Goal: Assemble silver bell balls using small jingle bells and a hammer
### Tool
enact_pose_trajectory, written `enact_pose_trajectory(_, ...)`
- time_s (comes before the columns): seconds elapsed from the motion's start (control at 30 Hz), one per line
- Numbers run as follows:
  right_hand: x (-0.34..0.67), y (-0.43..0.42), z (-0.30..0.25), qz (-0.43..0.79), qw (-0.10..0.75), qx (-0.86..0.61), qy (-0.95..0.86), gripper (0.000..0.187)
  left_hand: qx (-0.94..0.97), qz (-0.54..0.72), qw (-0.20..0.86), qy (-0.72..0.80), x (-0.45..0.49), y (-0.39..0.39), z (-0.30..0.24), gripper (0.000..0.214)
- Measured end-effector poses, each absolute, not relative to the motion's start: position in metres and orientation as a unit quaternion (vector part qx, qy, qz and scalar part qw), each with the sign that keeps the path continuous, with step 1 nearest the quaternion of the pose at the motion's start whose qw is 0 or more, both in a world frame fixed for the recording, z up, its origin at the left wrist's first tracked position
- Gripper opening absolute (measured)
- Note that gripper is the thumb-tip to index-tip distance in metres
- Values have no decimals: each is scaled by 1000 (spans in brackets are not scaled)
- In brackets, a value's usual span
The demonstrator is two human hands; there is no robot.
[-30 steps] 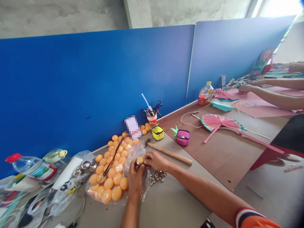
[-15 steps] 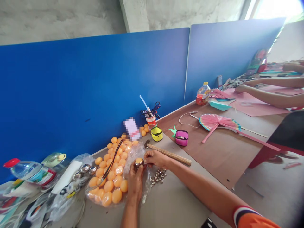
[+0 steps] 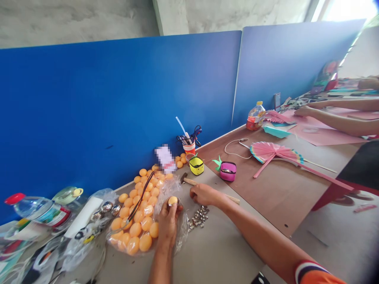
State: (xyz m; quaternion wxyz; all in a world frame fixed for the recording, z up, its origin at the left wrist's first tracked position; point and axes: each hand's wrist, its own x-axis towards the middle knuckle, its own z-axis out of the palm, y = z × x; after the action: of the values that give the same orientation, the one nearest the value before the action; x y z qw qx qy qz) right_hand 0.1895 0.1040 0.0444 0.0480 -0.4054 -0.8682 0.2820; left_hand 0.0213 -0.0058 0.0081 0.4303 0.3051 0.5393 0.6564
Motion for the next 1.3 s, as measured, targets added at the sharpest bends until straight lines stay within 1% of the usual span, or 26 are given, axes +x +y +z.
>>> enact_pose_trajectory(0.1, 187, 97, 41, 257, 60, -409, -874, 23, 262, 661, 471, 522, 22, -6, 11, 49)
enact_pose_trajectory(0.2, 185, 96, 37, 277, 132, -405, -861, 18, 226, 676, 490, 502, 24, -7, 16, 61)
enact_pose_trajectory(0.23, 184, 96, 37, 300, 161, -402, -850, 18, 220, 681, 493, 494, 25, -8, 18, 63)
enact_pose_trajectory(0.3, 182, 97, 39, 361, 210, -406, -813, 19, 221, 688, 496, 481, 25, -9, 21, 60)
enact_pose_trajectory(0.4, 178, 98, 43, 484, 235, -423, -729, 16, 233, 691, 499, 468, 25, -10, 24, 52)
enact_pose_trajectory(0.47, 174, 99, 44, 561, 264, -418, -664, 13, 230, 688, 512, 460, 26, -11, 25, 52)
enact_pose_trajectory(0.6, 169, 101, 43, 652, 341, -372, -566, 15, 214, 682, 536, 449, 27, -11, 26, 54)
enact_pose_trajectory(0.7, 169, 100, 44, 708, 339, -334, -522, 21, 213, 678, 536, 456, 27, -11, 26, 55)
enact_pose_trajectory(0.8, 173, 96, 48, 766, 303, -294, -485, 26, 216, 680, 528, 461, 26, -11, 25, 58)
enact_pose_trajectory(0.9, 175, 93, 51, 790, 265, -265, -486, 29, 213, 681, 522, 468, 25, -10, 25, 60)
enact_pose_trajectory(1.07, 168, 88, 49, 746, 280, -290, -530, 20, 235, 678, 508, 477, 27, -10, 25, 59)
enact_pose_trajectory(1.2, 163, 82, 49, 700, 300, -303, -573, 9, 258, 671, 496, 487, 26, -10, 24, 52)
enact_pose_trajectory(1.3, 160, 79, 48, 690, 299, -306, -584, 8, 258, 670, 502, 482, 25, -10, 23, 50)
